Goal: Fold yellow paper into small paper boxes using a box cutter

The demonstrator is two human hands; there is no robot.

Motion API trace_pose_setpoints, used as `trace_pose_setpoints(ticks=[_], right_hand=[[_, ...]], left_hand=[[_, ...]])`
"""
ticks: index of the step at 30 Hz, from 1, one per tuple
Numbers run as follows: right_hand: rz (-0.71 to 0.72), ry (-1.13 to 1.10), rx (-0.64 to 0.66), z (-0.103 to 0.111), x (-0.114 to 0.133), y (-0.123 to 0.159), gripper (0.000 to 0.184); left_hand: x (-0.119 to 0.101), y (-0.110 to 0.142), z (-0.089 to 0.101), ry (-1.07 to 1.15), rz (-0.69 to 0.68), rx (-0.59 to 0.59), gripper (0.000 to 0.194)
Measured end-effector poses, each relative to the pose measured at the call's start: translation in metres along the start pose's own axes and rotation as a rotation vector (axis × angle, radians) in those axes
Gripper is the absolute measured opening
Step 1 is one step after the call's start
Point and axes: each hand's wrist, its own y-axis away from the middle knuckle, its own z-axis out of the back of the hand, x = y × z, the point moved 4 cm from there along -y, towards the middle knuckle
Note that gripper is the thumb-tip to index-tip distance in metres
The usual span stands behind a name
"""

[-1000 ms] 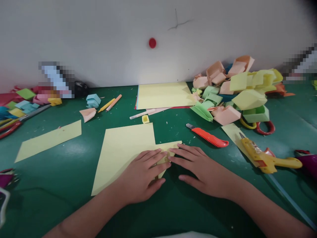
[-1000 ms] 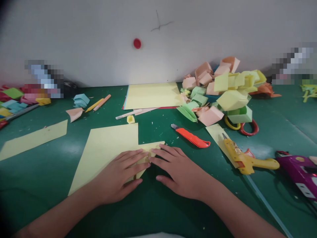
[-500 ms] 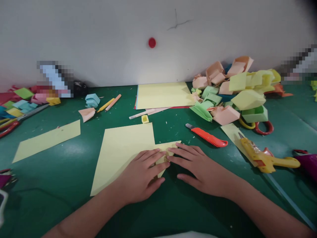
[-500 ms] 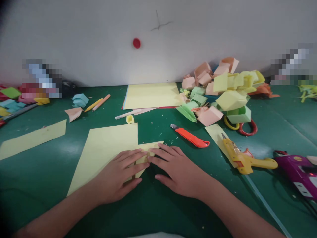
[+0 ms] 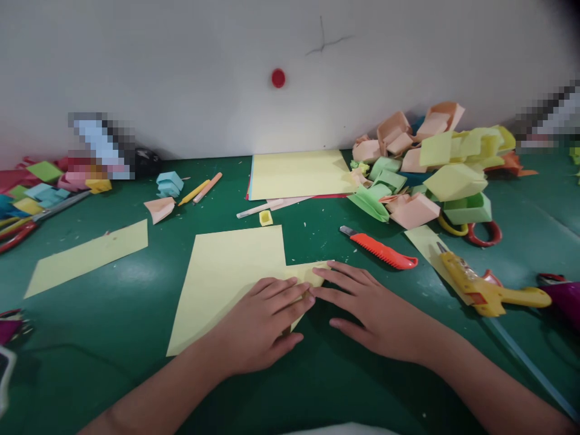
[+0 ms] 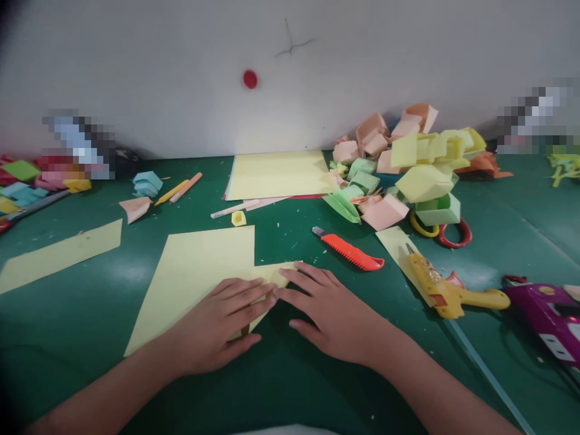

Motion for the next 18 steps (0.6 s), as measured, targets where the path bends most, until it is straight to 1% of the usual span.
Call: trace_pose_setpoints(ticks=[5, 8, 11, 13, 16, 18], right_hand=[[-0.007, -0.01, 0.015, -0.0013, 0.0002, 0.0008, 0.064], [-0.01, 0.0, 0.035, -0.001, 0.0001, 0.0016, 0.063], [-0.011, 0.003, 0.045, -0.0005, -0.0003, 0.002, 0.063], [-0.01, 0.008, 0.053, -0.0008, -0.0006, 0.0021, 0.063], [-0.009, 0.018, 0.071, -0.0014, -0.0007, 0.0018, 0.063], [-0.009, 0.017, 0.068, -0.001, -0.0005, 0.0015, 0.063]], left_hand=[[-0.0003, 0.0009, -0.0007, 0.037, -0.002, -0.024, 0.053], [0.0005, 0.0011, -0.0025, 0.032, 0.028, -0.015, 0.055], [0.0031, 0.0012, -0.0054, 0.003, 0.066, 0.012, 0.062], [0.0041, 0.0014, -0.0071, -0.022, 0.067, 0.032, 0.066], [0.001, 0.0019, -0.0089, -0.081, 0.047, 0.063, 0.063], [-0.0052, 0.0025, -0.0092, -0.13, 0.047, 0.062, 0.061]])
